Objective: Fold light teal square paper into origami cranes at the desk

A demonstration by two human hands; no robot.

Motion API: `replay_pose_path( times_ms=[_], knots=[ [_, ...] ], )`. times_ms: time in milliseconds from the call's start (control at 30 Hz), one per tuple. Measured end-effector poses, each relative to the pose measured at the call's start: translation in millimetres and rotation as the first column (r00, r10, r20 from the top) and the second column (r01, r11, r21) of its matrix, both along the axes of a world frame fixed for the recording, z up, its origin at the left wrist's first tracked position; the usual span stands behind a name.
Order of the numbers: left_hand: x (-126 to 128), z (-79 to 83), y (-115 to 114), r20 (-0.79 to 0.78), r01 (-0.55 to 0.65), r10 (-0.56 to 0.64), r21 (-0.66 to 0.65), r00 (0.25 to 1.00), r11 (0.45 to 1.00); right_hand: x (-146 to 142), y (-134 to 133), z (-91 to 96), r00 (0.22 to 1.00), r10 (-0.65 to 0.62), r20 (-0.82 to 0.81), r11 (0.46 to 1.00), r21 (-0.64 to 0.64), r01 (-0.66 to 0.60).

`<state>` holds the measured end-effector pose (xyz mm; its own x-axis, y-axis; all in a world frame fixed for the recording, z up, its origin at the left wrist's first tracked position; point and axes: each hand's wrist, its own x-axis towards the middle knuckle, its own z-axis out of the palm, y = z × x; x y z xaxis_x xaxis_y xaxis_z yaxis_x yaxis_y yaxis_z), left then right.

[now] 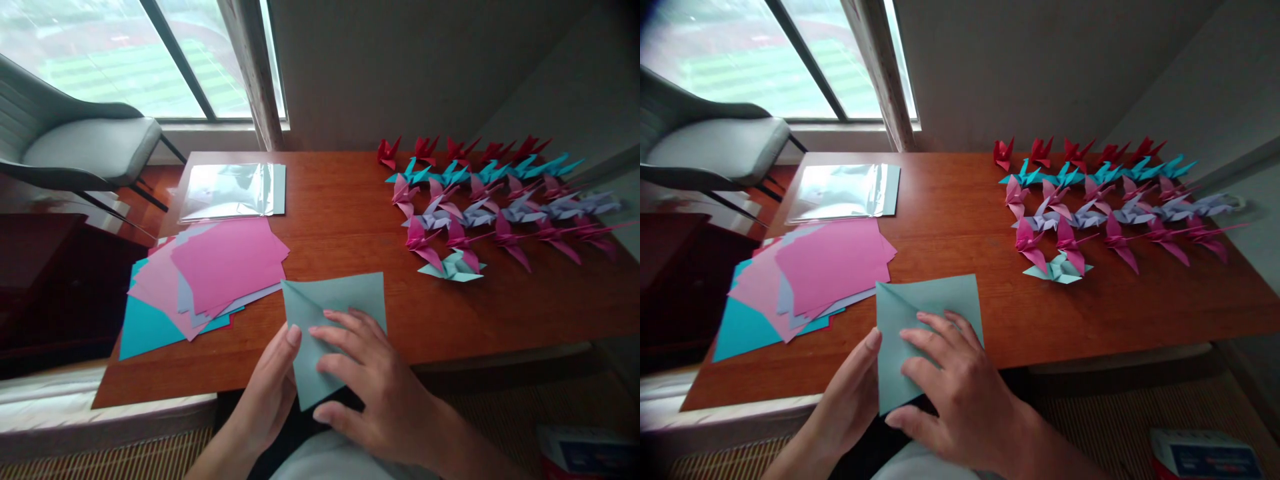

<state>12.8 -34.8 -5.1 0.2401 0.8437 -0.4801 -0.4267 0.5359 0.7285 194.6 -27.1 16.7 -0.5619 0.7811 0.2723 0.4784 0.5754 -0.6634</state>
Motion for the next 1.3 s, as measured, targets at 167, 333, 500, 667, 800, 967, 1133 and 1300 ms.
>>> replay_pose_path(
  times_ms=[167,333,500,667,800,967,1133,1300],
  knots=[
    [2,2.3,5,-0.050,-0.055,0.046,-0.185,0.998,0.981,10,6,-4.7,0.997,-0.065,-0.038,0.998,-0.007,0.064],
    [-2,3.3,12,-0.051,-0.022,0.010,-0.244,0.999,0.970,32,30,-17.7,0.913,-0.409,-0.014,0.911,-0.056,0.408],
    [-8,5.4,17,-0.058,0.019,-0.038,-0.298,0.998,0.954,44,38,-32.7,0.809,-0.522,-0.271,0.728,-0.636,0.256],
    [-16,4.5,19,-0.078,0.123,-0.140,-0.188,0.987,0.974,44,36,-26.9,0.708,-0.618,-0.342,0.615,-0.771,0.165],
    [-24,5.7,24,-0.175,0.206,-0.211,-0.046,0.962,0.977,46,36,-19.8,0.717,-0.612,-0.333,0.642,-0.739,0.205],
    [-29,4.1,28,-0.236,0.282,-0.278,-0.017,0.931,0.959,48,37,-15.1,0.715,-0.629,-0.305,0.611,-0.762,0.213],
    [-26,3.9,30,-0.221,0.303,-0.285,0.052,0.933,0.952,50,39,-17.4,0.716,-0.657,-0.235,0.557,-0.792,0.251],
    [-26,7.2,32,-0.344,0.310,-0.246,0.147,0.906,0.939,53,41,-29.0,0.671,-0.683,-0.288,0.559,-0.798,0.225]
  ],
)
